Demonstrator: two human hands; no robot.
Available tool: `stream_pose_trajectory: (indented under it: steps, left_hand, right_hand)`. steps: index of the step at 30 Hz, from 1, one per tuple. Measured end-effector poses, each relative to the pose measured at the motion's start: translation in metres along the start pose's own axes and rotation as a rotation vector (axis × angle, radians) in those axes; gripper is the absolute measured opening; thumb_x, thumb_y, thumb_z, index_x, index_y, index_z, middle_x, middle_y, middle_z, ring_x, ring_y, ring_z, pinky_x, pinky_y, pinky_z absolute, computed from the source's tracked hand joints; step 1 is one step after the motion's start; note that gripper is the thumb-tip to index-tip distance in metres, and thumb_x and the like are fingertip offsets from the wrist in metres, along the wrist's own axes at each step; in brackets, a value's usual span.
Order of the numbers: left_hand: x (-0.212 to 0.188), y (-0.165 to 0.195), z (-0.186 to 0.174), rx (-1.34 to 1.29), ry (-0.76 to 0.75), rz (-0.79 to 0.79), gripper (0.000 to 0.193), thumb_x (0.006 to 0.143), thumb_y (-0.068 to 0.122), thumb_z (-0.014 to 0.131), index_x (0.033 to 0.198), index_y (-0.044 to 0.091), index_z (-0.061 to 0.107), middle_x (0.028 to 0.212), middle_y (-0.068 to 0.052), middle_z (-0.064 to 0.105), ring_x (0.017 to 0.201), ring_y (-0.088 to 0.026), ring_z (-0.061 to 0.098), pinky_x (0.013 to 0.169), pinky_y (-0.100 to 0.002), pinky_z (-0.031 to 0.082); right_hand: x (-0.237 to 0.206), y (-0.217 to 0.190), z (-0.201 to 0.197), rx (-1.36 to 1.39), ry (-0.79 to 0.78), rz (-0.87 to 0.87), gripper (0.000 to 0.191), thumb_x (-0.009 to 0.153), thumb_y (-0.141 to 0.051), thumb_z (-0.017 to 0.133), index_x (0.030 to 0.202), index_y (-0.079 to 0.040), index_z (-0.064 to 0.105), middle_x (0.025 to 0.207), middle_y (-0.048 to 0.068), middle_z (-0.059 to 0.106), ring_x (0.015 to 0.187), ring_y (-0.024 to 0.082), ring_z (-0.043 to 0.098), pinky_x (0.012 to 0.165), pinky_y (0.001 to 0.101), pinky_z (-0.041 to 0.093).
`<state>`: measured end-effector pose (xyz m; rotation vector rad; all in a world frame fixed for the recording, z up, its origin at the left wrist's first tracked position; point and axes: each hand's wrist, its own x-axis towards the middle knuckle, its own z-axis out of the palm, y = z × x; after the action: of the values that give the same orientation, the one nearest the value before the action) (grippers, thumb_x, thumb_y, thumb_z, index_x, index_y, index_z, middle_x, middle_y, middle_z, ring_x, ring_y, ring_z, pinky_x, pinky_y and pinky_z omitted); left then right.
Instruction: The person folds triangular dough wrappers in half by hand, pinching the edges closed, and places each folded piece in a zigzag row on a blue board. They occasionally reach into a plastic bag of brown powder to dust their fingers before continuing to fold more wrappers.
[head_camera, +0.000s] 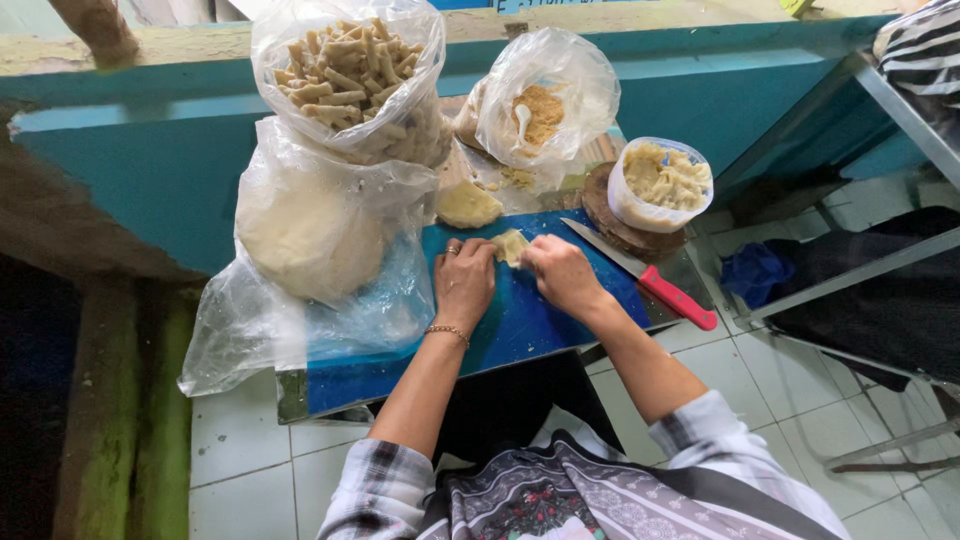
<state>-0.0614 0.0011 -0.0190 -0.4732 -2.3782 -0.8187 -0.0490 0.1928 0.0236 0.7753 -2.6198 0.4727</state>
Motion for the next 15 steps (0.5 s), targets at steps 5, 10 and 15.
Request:
stream_pose_trajectory:
  steps: [5, 10, 15]
  left_hand:
    - [0.001, 0.001, -0.005, -0.071, 0.001, -0.033, 0.011, 0.086, 0.011, 0.070, 0.093, 0.015, 0.076, 0.105, 0.003, 0.073, 0.096, -0.026, 0.064, 0.079, -0.043, 0.050]
    - [0.003, 0.009, -0.020, -0.135, -0.014, -0.024, 0.010, 0.085, 0.011, 0.072, 0.093, 0.014, 0.076, 0.108, -0.001, 0.073, 0.097, -0.029, 0.063, 0.080, -0.043, 0.051]
    - [-0.017, 0.038, -0.045, -0.129, 0.010, 0.058, 0.014, 0.080, 0.008, 0.071, 0.094, 0.012, 0.073, 0.110, -0.008, 0.072, 0.100, -0.032, 0.064, 0.078, -0.042, 0.051]
  right_hand:
    - [-0.043, -0.038, -0.023, -0.001, -0.036, 0.033, 0.013, 0.080, 0.001, 0.066, 0.089, -0.007, 0.069, 0.088, 0.010, 0.065, 0.087, 0.032, 0.064, 0.077, 0.0421, 0.054]
    - [-0.074, -0.066, -0.036, 0.057, -0.025, 0.093, 0.008, 0.081, -0.001, 0.069, 0.087, -0.007, 0.068, 0.088, 0.008, 0.065, 0.086, 0.031, 0.063, 0.077, 0.0422, 0.052]
    - [-0.071, -0.049, -0.030, 0.321, -0.077, 0.179, 0.008, 0.080, -0.006, 0.075, 0.085, -0.006, 0.070, 0.087, 0.009, 0.063, 0.084, 0.030, 0.065, 0.073, 0.0387, 0.053]
